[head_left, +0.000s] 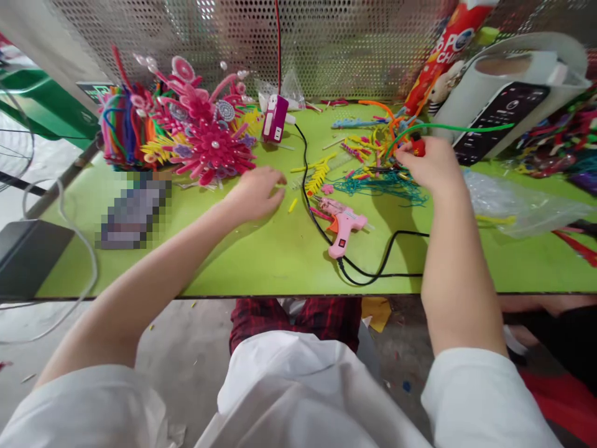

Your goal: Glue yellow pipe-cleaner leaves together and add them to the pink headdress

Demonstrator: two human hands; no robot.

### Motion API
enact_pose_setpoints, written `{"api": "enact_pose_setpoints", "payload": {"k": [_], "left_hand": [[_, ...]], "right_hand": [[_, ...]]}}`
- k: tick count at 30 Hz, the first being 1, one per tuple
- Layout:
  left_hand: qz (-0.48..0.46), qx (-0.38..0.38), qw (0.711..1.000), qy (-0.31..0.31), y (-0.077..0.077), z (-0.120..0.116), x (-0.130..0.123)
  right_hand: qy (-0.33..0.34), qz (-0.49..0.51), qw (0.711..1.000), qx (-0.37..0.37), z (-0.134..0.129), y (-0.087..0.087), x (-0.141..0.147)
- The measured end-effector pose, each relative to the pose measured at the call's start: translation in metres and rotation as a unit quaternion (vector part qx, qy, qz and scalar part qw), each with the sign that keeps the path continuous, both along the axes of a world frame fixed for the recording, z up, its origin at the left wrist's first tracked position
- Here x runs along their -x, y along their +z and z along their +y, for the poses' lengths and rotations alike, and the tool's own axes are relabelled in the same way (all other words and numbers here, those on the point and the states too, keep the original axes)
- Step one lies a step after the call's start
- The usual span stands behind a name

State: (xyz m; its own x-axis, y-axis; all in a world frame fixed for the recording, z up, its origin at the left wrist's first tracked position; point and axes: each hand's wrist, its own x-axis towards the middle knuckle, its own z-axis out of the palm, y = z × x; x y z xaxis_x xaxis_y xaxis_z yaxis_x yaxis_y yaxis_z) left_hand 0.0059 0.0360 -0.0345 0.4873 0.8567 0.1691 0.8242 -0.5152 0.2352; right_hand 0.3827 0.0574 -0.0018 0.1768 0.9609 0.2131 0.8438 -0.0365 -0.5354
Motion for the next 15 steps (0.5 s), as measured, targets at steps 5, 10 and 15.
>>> {"api": "enact_pose_setpoints", "payload": {"k": [5, 10, 15], "left_hand": [[-0.029, 0.045, 0.998, -0.035, -0.006, -0.019, -0.022], [-0.033, 0.04, 0.999, 0.011, -0.012, -0.019, -0.026], [-0.111, 0.042, 0.993, 0.016, -0.009, -0.021, -0.02]], "right_hand": [[0.093, -0.058, 0.993, 0.035, 0.011, -0.023, 0.018], [0.139, -0.149, 0.978, 0.048, 0.027, -0.044, 0.03], [0.127, -0.125, 0.984, 0.007, 0.023, -0.035, 0.03]]}}
